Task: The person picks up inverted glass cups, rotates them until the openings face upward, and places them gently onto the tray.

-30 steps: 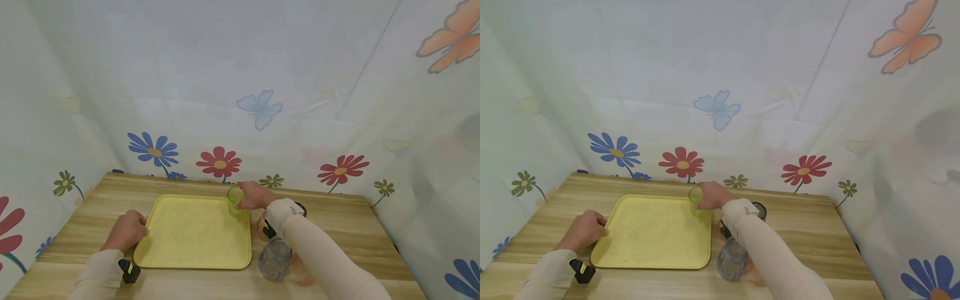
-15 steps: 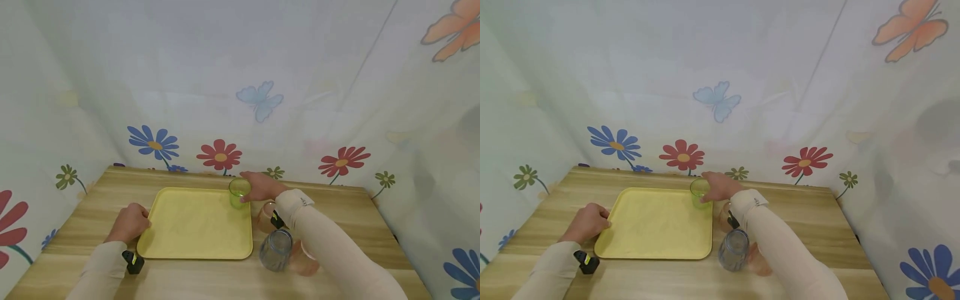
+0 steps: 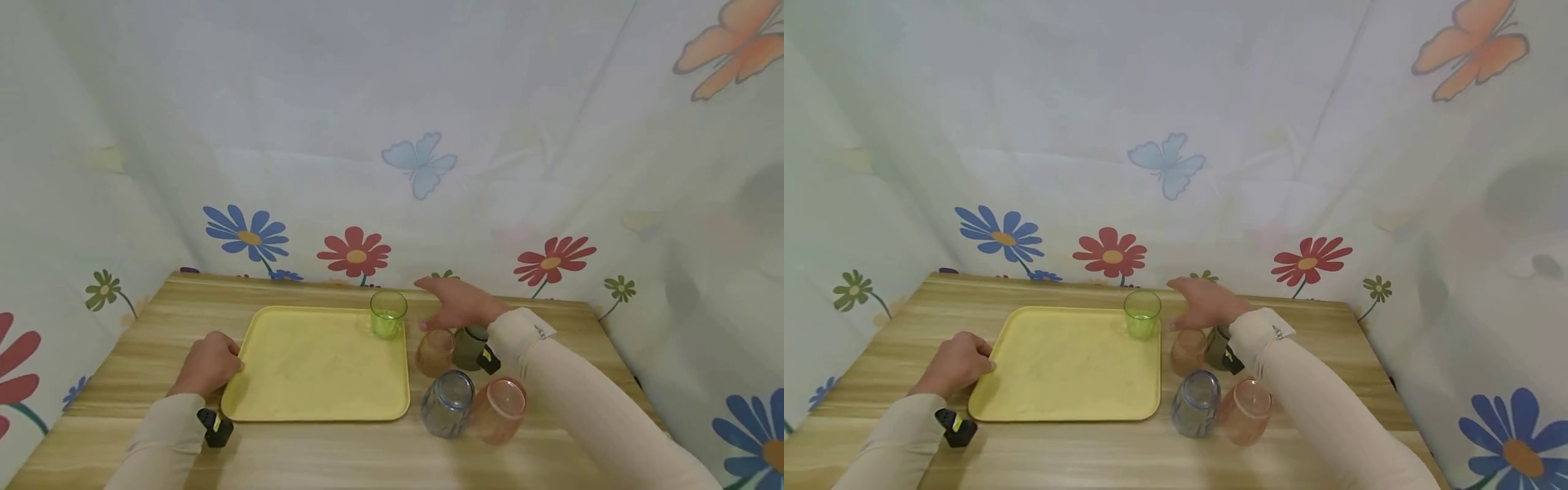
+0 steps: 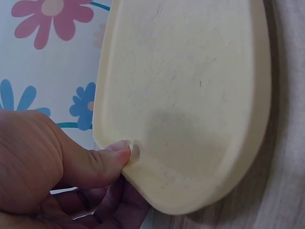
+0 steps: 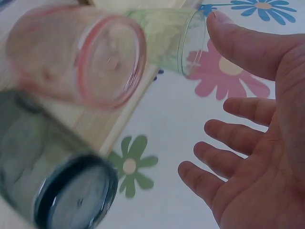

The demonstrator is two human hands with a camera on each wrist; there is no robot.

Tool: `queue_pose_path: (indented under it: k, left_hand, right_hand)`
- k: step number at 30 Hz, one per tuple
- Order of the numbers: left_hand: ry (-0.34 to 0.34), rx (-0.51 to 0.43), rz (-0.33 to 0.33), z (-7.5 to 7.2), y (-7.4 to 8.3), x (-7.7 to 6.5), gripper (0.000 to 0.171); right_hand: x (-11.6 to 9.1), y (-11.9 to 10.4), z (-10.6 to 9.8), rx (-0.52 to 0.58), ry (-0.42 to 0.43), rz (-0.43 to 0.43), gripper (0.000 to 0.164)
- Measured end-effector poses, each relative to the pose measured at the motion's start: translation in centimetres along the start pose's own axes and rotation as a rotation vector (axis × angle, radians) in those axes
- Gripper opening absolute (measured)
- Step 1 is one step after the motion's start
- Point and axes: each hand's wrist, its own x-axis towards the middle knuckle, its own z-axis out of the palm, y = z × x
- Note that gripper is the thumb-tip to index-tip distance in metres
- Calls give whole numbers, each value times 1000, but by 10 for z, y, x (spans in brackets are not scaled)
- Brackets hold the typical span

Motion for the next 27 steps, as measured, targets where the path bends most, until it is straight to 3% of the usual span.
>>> queue_pose_path:
  k: [9, 27]
  left_hand:
    - [7, -4, 14, -2, 6, 1, 20]
    - [-17, -16, 5, 0, 7, -2, 18]
  right_hand:
    - [-32, 22, -11, -30, 23, 2, 80]
    - [-64, 56, -6, -70, 40, 6, 62]
